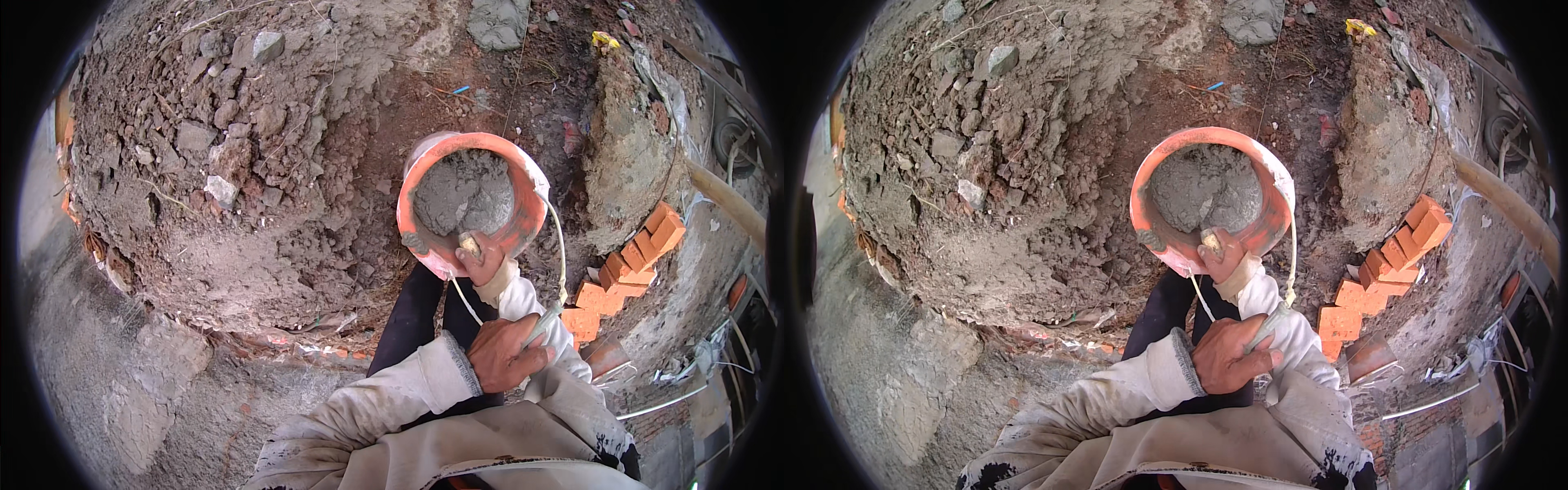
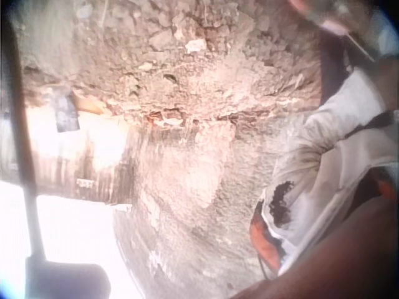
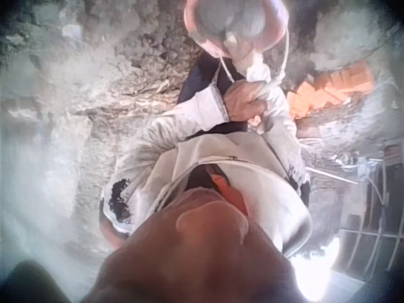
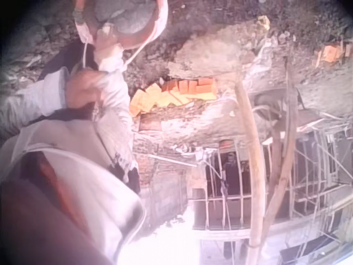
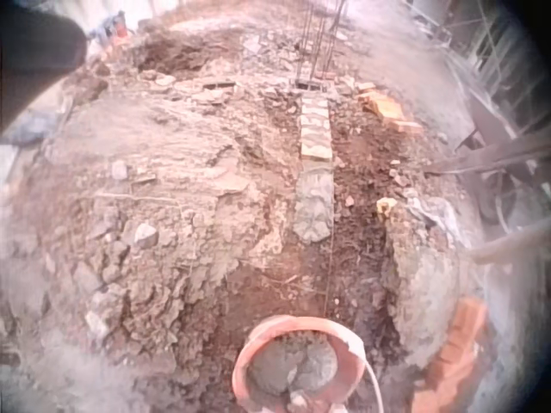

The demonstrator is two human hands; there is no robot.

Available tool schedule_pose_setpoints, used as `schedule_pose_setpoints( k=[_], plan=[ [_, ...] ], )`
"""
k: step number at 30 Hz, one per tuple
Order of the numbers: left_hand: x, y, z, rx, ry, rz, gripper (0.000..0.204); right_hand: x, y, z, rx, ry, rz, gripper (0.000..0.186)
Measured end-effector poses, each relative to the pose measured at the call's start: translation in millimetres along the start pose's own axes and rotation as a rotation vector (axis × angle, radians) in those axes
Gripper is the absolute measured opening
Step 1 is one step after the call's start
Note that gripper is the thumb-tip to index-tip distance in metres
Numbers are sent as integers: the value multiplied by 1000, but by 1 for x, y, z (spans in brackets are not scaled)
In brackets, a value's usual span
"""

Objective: The person scoops mortar from a bucket with a trowel and spreads it on the ground. They place red bricks into the mortar to form a linear path, tapping each brick to level it. The person repeats this process, adding mortar and bricks sequentially.

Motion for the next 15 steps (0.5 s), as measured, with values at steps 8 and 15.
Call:
schedule_pose_setpoints(
  k=[8,15],
  plan=[
    [-18,-13,-31,-60,147,-7,29,-22,-12,9,162,-138,31,34],
    [10,-33,-116,-505,469,-210,22,-27,-41,-67,-161,-226,84,38]
  ],
)
Point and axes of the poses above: each hand's wrist, its own x-axis towards the middle knuckle, its own z-axis out of the palm, y = z × x, the point moved 10 cm from there along x, towards the middle knuckle, and after that the axes turned 13 degrees about y, right-handed, at the moved point
